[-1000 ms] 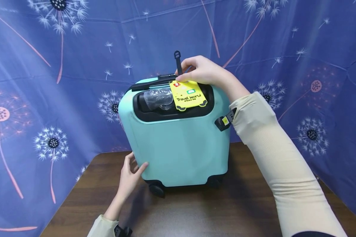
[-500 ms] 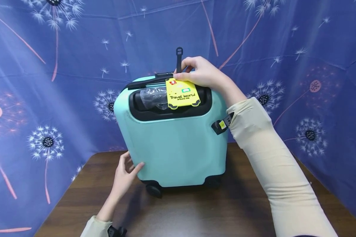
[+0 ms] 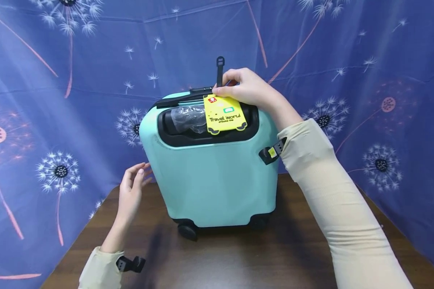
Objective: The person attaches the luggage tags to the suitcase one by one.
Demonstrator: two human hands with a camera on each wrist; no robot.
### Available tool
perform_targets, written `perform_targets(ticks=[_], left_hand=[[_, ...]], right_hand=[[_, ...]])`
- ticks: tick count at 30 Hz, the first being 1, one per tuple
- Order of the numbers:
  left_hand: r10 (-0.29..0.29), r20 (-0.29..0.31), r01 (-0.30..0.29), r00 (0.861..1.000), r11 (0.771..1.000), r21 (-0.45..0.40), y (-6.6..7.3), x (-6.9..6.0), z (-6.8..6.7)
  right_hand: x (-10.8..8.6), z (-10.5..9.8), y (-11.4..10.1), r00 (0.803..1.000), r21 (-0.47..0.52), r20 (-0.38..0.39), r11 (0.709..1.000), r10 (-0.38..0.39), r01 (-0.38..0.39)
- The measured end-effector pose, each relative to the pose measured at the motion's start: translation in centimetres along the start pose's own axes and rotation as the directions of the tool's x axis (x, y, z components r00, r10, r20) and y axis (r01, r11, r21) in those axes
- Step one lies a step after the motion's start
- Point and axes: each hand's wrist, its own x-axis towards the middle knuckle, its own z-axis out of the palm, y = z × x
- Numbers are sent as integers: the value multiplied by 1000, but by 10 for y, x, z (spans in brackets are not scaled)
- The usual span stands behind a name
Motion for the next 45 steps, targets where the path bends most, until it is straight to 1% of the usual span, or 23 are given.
perform_targets(ticks=[4,9,15,16,22,23,25,29,30,33,37,45], left_hand=[[36,11,-36,999,999,-21,13,12,3],[94,6,-94,996,996,-3,31,24,4],[181,-12,-181,983,983,32,54,39,2],[192,-14,-191,981,981,37,57,42,3],[231,-30,-229,972,971,76,77,58,12],[232,-34,-228,972,970,81,84,59,14],[247,-43,-243,968,967,79,90,65,17],[255,-41,-252,966,966,65,102,75,24],[263,-41,-261,964,963,63,101,80,25],[282,-30,-279,959,957,79,110,87,30],[307,-7,-303,952,943,136,121,97,36],[301,95,-315,949,918,241,135,114,51]], right_hand=[[-2,-4,2,1000,-7,-4,1000,21,-21],[-1,-5,3,1000,20,8,1000,23,-23],[1,1,3,1000,-23,-12,1000,0,-1],[1,1,4,1000,-32,-17,999,-1,1],[2,1,4,999,-41,-31,999,-18,16],[3,1,4,999,-37,-27,999,-21,20],[3,2,4,1000,-28,-17,999,-18,17],[4,2,4,1000,-3,-4,1000,-31,31],[4,2,4,999,-1,-6,999,-33,33],[4,2,4,999,2,-8,999,-33,34],[5,2,3,1000,-16,-5,1000,-8,8],[2,1,1,1000,-70,-8,997,24,-25]])
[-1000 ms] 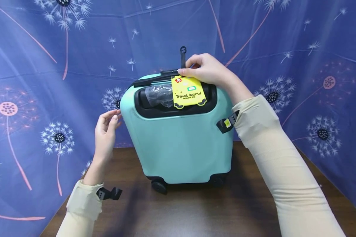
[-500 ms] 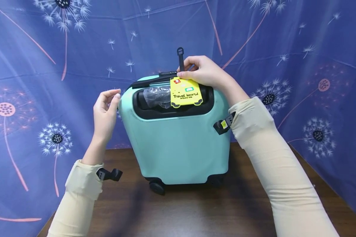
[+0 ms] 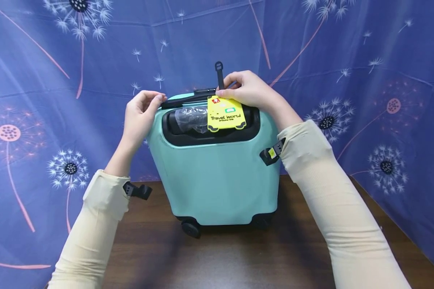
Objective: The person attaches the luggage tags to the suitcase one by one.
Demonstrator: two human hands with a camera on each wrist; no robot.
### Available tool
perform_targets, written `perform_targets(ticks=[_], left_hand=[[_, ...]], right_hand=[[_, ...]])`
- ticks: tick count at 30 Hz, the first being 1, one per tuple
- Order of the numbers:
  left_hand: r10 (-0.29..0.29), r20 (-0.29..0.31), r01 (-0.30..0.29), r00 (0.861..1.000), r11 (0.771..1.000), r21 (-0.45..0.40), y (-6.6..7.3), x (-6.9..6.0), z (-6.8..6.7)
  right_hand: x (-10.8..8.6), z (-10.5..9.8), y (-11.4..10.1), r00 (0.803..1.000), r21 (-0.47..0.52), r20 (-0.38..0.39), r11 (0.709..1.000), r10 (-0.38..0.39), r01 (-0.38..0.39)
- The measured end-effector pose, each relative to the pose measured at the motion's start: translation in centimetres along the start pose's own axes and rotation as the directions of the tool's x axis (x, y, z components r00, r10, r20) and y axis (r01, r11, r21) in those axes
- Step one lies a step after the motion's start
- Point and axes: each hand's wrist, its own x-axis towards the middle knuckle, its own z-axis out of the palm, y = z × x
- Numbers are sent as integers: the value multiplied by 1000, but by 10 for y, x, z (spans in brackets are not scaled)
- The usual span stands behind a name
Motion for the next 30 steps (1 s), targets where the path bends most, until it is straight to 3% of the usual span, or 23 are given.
perform_targets(ticks=[5,14,19,23,30], left_hand=[[-8,48,5,999,998,65,6,12,7],[-40,160,26,986,996,88,28,34,24],[-83,235,41,968,984,176,34,43,36],[-135,282,54,950,959,279,36,52,44],[-195,343,57,919,925,376,38,63,55]], right_hand=[[0,1,0,1000,-1,8,1000,9,-9],[0,1,0,998,39,43,998,-42,40],[0,1,-1,997,33,63,999,-43,41],[-1,1,-1,996,22,69,999,-52,50],[1,1,0,993,35,102,998,-61,58]])
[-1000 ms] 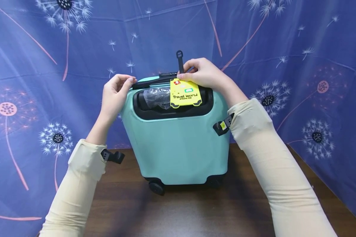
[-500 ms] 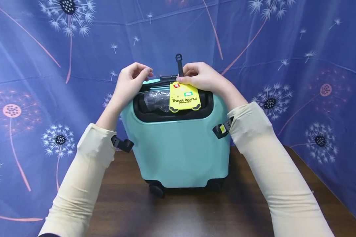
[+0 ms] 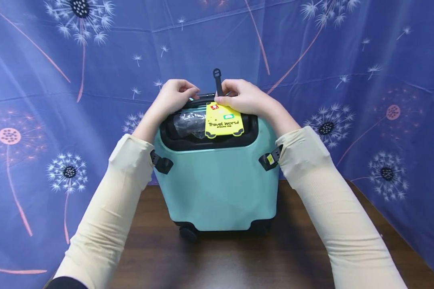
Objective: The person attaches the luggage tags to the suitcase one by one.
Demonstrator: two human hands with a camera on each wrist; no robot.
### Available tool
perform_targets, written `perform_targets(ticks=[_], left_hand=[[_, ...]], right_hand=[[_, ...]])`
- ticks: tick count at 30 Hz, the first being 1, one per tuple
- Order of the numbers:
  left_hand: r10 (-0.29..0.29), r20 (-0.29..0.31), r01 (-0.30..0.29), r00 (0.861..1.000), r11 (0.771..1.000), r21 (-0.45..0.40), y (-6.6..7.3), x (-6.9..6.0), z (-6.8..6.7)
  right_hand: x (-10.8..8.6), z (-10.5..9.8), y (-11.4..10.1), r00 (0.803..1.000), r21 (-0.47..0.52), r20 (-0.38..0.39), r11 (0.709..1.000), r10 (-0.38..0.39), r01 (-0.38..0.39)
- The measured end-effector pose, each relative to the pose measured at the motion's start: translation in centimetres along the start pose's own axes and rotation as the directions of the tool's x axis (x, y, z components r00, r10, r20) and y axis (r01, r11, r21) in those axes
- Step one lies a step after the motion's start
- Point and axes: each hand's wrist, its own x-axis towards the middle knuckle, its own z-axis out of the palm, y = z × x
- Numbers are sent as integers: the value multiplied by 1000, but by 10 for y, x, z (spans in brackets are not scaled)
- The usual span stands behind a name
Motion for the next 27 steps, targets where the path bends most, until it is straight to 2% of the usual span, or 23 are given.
perform_targets(ticks=[3,5,9,11,13,16,20,23,27], left_hand=[[-20,51,18,998,999,46,5,5,2],[-57,86,50,995,996,78,7,8,3],[-178,153,159,972,979,124,11,13,4],[-214,190,190,958,972,137,14,13,3],[-211,230,179,950,972,150,15,15,1],[-133,308,91,942,985,145,15,17,0],[-79,395,17,915,987,158,16,20,-1],[-126,407,52,905,981,187,21,21,-3],[-206,355,158,912,975,159,23,19,-3]], right_hand=[[0,-1,1,1000,15,13,1000,3,-3],[0,-1,2,1000,23,20,1000,7,-7],[0,-3,1,999,36,39,999,15,-17],[-1,-4,-1,999,31,47,999,17,-18],[-1,-5,-2,998,24,53,1000,16,-17],[-2,-6,-3,999,5,53,1000,11,-11],[-3,-7,-3,998,-2,55,1000,8,-8],[-4,-6,-3,999,1,53,1000,5,-5],[-2,-3,-3,999,11,50,1000,-4,3]])
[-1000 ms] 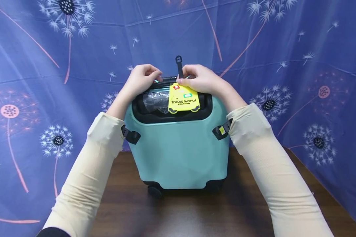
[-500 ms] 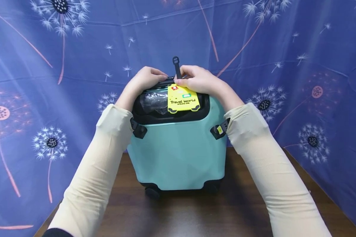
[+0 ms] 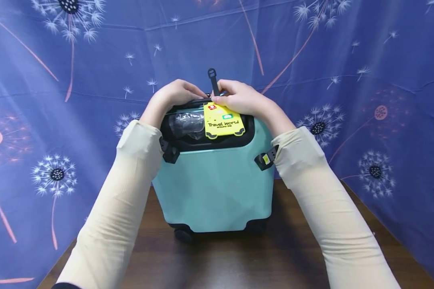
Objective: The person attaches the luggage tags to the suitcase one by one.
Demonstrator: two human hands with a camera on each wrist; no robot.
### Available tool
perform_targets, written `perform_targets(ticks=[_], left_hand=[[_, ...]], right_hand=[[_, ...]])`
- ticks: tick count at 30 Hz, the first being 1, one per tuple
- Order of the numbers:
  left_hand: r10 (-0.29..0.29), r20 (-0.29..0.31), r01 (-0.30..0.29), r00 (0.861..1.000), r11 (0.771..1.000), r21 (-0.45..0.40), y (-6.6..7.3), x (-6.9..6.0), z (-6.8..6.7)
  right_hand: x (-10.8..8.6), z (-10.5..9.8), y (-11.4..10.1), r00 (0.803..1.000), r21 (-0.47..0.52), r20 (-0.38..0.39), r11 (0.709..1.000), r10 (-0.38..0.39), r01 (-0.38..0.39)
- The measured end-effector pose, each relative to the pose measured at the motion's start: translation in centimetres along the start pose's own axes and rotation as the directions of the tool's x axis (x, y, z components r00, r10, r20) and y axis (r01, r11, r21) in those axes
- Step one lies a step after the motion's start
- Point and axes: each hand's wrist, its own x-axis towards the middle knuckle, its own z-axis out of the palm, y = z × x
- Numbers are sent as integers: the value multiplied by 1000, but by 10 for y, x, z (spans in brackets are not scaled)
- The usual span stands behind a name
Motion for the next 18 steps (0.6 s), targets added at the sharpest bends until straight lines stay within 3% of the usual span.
perform_targets(ticks=[5,11,18], left_hand=[[-46,-44,41,998,994,-99,-2,-1,3],[-18,-45,8,999,973,-231,-8,-2,6],[22,-99,-61,995,909,-412,-10,-3,10]], right_hand=[[2,2,0,1000,14,-13,1000,4,-4],[1,2,1,999,58,-51,998,6,-3],[-1,1,2,993,105,-121,994,4,9]])
